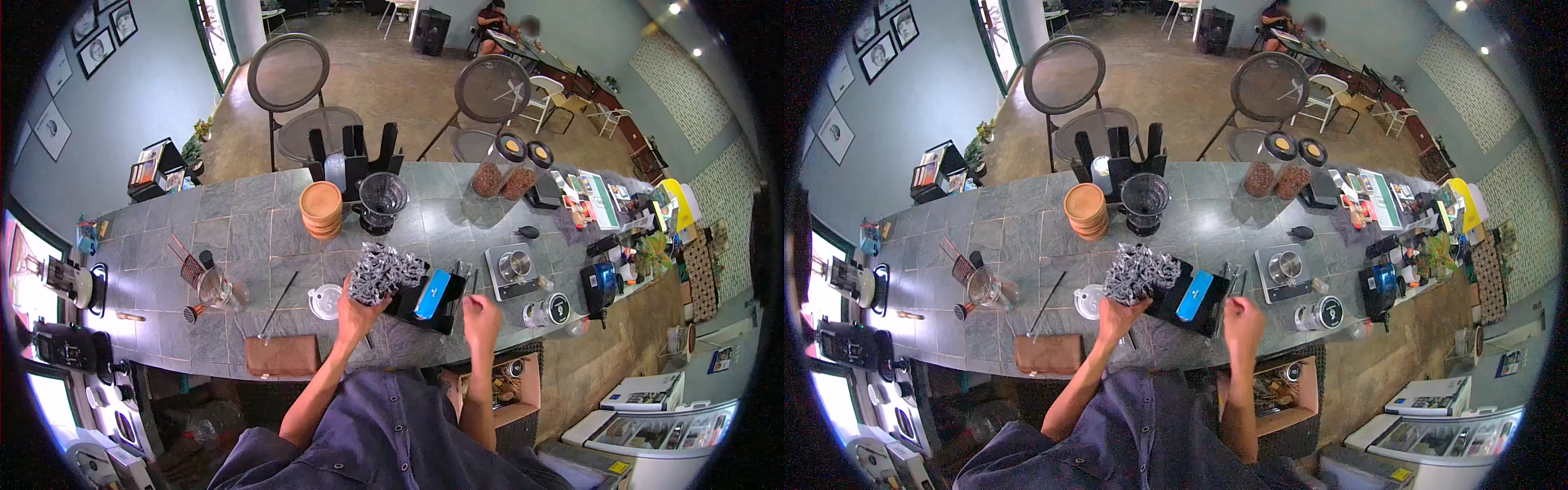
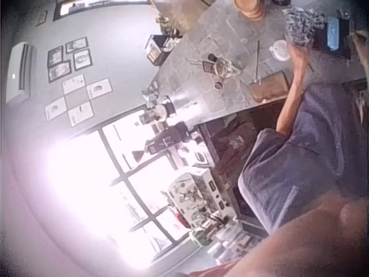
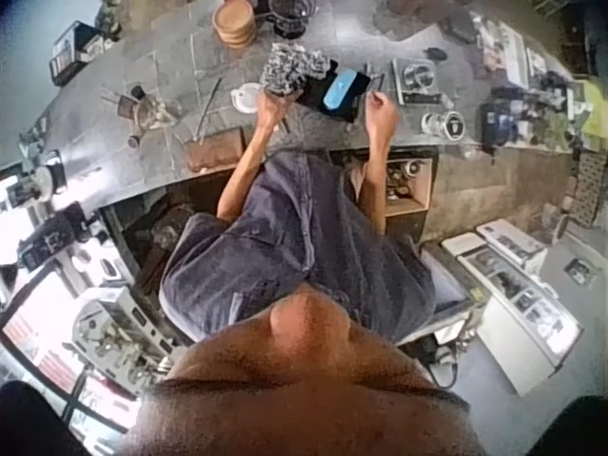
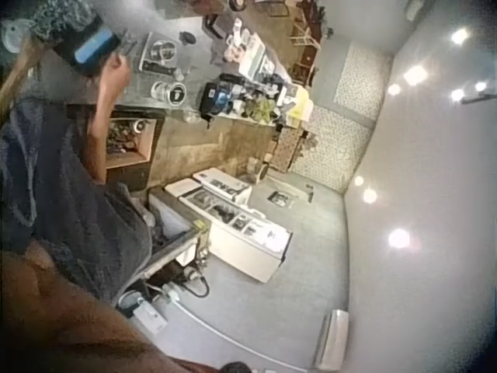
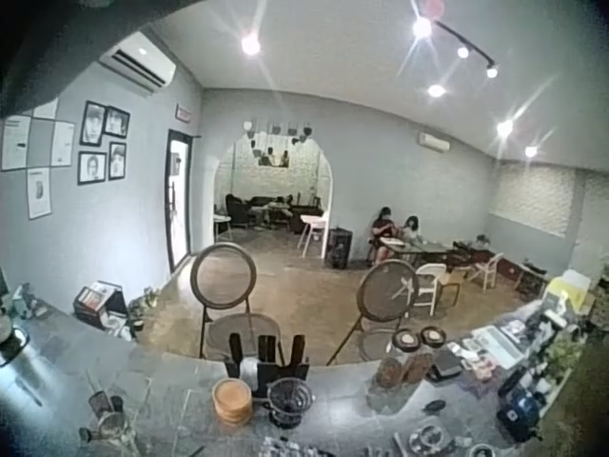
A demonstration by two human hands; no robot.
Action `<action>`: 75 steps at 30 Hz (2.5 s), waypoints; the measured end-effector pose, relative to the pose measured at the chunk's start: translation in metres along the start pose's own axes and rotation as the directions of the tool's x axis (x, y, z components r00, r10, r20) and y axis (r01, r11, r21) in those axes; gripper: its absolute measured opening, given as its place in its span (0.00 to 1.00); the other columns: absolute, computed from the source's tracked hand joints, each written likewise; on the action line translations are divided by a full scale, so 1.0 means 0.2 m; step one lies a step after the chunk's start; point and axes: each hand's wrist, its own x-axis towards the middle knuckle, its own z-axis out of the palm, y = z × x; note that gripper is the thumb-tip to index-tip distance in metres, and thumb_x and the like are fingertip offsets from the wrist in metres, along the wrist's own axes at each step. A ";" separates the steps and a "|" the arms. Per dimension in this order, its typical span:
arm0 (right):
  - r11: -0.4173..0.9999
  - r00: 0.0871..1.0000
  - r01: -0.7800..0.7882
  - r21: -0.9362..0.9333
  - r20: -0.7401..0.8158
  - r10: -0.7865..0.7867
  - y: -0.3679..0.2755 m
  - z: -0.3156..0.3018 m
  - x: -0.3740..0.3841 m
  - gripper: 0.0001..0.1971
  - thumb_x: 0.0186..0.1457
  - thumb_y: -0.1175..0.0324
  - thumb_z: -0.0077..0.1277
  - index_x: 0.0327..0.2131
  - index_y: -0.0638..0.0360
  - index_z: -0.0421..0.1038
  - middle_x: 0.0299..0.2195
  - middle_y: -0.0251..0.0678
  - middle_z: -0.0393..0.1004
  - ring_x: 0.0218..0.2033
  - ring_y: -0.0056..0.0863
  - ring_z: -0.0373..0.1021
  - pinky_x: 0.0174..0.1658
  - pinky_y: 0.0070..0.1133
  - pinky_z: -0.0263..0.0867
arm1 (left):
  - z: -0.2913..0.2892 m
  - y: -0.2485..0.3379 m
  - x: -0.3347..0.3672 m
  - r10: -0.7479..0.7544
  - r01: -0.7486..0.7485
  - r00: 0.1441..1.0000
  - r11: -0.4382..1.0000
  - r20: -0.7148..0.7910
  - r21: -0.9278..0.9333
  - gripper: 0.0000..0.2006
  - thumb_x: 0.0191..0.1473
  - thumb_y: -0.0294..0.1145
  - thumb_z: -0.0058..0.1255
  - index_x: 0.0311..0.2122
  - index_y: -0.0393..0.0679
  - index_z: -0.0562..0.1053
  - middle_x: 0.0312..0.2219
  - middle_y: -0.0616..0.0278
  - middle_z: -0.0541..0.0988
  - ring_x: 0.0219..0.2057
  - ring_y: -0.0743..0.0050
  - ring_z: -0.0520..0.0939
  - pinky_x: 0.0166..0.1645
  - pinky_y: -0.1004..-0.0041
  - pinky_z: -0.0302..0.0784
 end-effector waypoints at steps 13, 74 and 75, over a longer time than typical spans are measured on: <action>0.974 0.980 -0.175 -0.141 -0.124 0.158 0.36 -0.11 -0.10 0.11 0.49 0.66 0.63 0.32 0.63 0.80 0.28 0.47 0.81 0.29 0.49 0.78 0.38 0.39 0.73 | 0.00 0.00 0.00 0.022 -0.021 0.999 1.000 -0.033 0.020 0.47 0.39 0.32 0.79 0.64 0.34 0.66 0.49 0.46 0.84 0.53 0.53 0.84 0.58 0.61 0.77; 0.794 0.901 0.332 0.510 0.079 -0.427 -0.54 0.08 -0.19 0.09 0.57 0.80 0.63 0.43 0.64 0.80 0.40 0.41 0.86 0.39 0.27 0.84 0.42 0.23 0.79 | -0.29 0.46 -0.33 0.145 -0.160 0.958 0.986 -0.246 -0.042 0.43 0.52 0.11 0.56 0.73 0.44 0.57 0.66 0.49 0.67 0.68 0.52 0.69 0.68 0.54 0.69; 0.823 0.889 0.325 0.466 0.146 -0.434 -0.52 0.11 -0.19 0.10 0.58 0.79 0.63 0.43 0.63 0.80 0.40 0.42 0.86 0.38 0.30 0.84 0.41 0.24 0.79 | -0.29 0.47 -0.33 0.147 -0.162 0.958 0.986 -0.246 -0.042 0.43 0.52 0.11 0.56 0.73 0.44 0.57 0.66 0.49 0.67 0.68 0.52 0.69 0.68 0.54 0.69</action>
